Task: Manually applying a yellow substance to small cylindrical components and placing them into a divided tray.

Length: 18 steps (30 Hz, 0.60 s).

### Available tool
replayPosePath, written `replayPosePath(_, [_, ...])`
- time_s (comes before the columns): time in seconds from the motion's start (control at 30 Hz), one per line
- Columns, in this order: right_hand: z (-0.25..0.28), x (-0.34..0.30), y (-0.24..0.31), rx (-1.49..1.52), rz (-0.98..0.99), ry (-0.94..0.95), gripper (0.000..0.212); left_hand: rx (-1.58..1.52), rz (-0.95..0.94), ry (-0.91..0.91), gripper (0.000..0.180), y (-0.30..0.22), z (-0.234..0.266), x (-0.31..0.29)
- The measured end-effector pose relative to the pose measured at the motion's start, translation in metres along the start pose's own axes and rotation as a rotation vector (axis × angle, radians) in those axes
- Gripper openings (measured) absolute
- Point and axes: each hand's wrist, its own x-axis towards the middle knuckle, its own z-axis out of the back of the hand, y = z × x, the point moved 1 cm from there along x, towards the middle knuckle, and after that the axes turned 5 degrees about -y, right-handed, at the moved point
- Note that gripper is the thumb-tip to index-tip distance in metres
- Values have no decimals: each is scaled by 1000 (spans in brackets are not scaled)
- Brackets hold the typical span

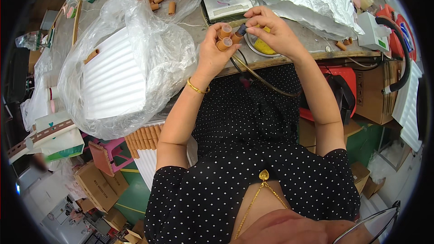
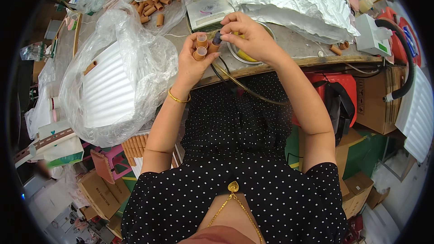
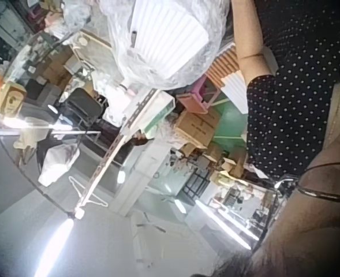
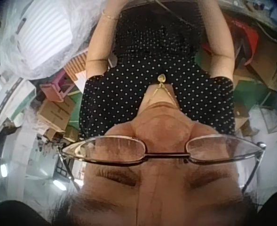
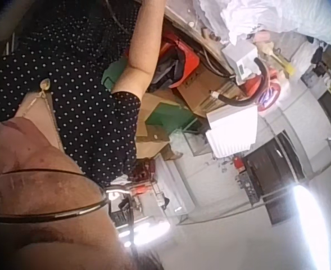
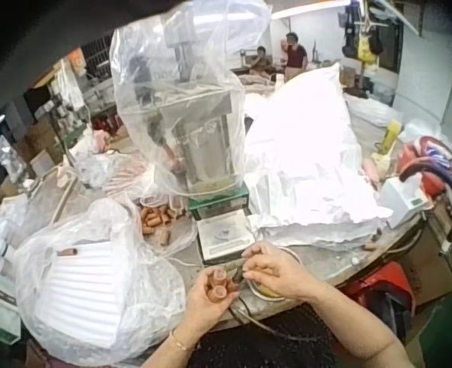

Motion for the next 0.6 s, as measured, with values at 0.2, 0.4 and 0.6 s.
replayPosePath(0.2, [-8,13,11,-277,268,80,13,101,-72,-40,51,-7,10,5])
replayPosePath(0.4, [-17,-3,1,159,-163,103,33,-130,-51,14,45,-9,4,-1])
replayPosePath(0.6, [-30,-4,20,384,-220,64,24,194,-137,-106,38,-38,88,0])
